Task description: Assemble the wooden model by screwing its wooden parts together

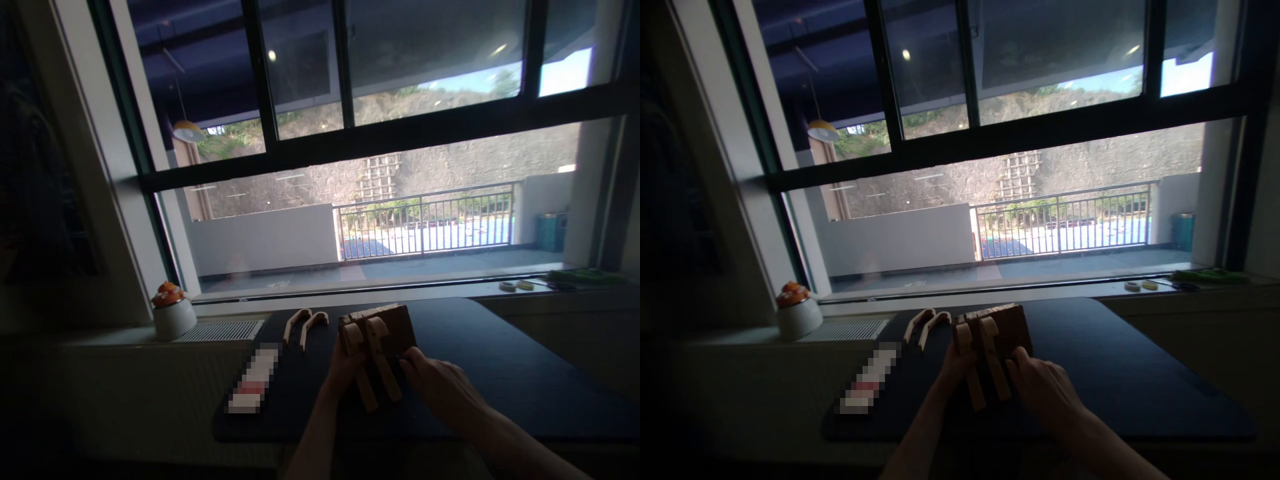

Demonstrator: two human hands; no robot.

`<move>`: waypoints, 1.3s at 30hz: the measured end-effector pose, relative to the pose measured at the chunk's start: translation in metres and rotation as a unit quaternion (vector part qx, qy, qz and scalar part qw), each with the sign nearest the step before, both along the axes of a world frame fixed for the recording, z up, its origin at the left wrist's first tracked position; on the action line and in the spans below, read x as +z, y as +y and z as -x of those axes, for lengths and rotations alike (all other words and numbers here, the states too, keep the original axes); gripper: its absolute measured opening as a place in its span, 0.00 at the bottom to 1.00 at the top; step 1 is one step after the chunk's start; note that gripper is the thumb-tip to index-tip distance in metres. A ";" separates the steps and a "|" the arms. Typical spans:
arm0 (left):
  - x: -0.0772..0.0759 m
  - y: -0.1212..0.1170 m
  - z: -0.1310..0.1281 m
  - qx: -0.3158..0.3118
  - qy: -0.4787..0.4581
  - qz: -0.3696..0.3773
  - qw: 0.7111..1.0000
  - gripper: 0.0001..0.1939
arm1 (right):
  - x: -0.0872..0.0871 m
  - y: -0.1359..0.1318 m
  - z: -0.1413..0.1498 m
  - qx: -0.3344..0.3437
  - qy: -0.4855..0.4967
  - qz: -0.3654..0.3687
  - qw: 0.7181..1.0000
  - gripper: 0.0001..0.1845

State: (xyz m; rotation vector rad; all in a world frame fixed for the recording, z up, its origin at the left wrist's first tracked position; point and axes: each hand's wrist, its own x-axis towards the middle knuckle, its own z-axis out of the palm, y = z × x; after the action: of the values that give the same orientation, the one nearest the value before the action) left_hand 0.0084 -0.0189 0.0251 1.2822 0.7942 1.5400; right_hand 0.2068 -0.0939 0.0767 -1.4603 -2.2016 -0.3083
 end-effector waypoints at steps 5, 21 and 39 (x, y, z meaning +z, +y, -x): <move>-0.003 0.002 0.002 0.009 0.022 -0.005 1.000 0.27 | 0.017 -0.007 -0.001 0.045 -0.022 0.018 0.999 0.18; -0.001 0.001 0.002 0.004 0.008 0.003 1.000 0.30 | 0.005 0.002 -0.002 0.013 -0.019 -0.043 0.999 0.03; -0.005 0.005 0.002 0.001 0.012 0.002 1.000 0.30 | 0.007 0.001 0.002 0.002 -0.013 -0.015 1.000 0.08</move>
State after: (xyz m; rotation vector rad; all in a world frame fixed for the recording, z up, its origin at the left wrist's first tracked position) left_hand 0.0064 -0.0144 0.0200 1.2992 0.8127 1.5279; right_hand 0.2050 -0.0928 0.0839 -1.4428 -2.2119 -0.3597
